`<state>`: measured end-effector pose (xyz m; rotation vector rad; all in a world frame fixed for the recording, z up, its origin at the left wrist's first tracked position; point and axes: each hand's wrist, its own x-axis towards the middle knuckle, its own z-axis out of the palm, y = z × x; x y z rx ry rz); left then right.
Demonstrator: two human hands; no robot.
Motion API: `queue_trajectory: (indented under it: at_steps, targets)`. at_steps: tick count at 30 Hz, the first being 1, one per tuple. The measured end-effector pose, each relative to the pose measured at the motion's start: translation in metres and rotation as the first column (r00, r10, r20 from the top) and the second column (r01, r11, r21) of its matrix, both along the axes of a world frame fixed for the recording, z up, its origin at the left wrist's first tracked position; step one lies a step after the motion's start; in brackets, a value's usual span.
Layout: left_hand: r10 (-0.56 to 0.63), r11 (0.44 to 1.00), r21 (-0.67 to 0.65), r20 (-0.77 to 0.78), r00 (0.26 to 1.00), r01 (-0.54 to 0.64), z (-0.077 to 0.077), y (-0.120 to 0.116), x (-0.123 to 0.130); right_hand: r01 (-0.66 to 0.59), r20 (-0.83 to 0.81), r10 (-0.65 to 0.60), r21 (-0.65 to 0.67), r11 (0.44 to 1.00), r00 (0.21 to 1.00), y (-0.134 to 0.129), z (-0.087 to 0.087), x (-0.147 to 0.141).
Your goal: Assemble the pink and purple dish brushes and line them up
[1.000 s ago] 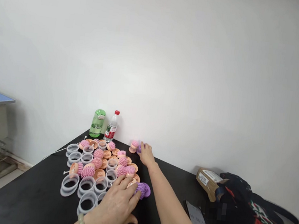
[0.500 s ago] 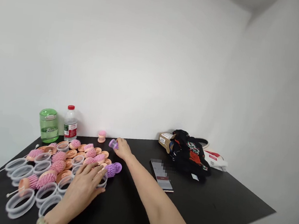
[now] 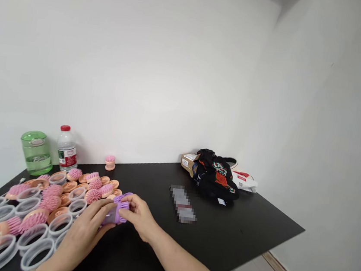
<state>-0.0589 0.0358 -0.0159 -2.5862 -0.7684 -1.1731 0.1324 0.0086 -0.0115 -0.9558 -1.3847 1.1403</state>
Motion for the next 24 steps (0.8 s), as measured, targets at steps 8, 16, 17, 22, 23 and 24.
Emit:
queue_trajectory:
  at_steps: [8, 16, 17, 22, 23, 24]
  targets:
    - [0.018, 0.999, -0.044, 0.041, 0.999, -0.016, 0.003, -0.009, 0.007, -0.144, -0.167, 0.121, -0.134, 0.980, 0.978, 0.004, -0.004, 0.000]
    - [-0.011, 0.999, -0.042, 0.059, 0.998, 0.014, 0.013, -0.009, 0.004, -0.101, -0.117, 0.100, 0.003, 0.995, 0.988, -0.001, -0.001, 0.003]
    - [-0.011, 0.998, -0.068, 0.066, 0.998, 0.015, 0.016, -0.009, 0.003, -0.094, -0.070, 0.099, 0.066, 0.993, 0.993, -0.002, 0.001, 0.005]
    - [-0.012, 0.984, -0.173, 0.113, 0.993, 0.032, 0.023, -0.012, 0.003, -0.091, 0.164, 0.029, 0.380, 0.920, 0.986, -0.007, 0.012, 0.014]
    - [-0.022, 0.985, -0.166, 0.123, 0.992, 0.043, 0.022, -0.013, 0.004, -0.075, 0.169, 0.014, 0.363, 0.929, 0.986, -0.008, 0.014, 0.015]
    - [-0.033, 0.987, -0.152, 0.131, 0.991, 0.053, 0.020, -0.014, 0.005, -0.051, 0.172, -0.005, 0.321, 0.946, 0.985, -0.008, 0.015, 0.016]
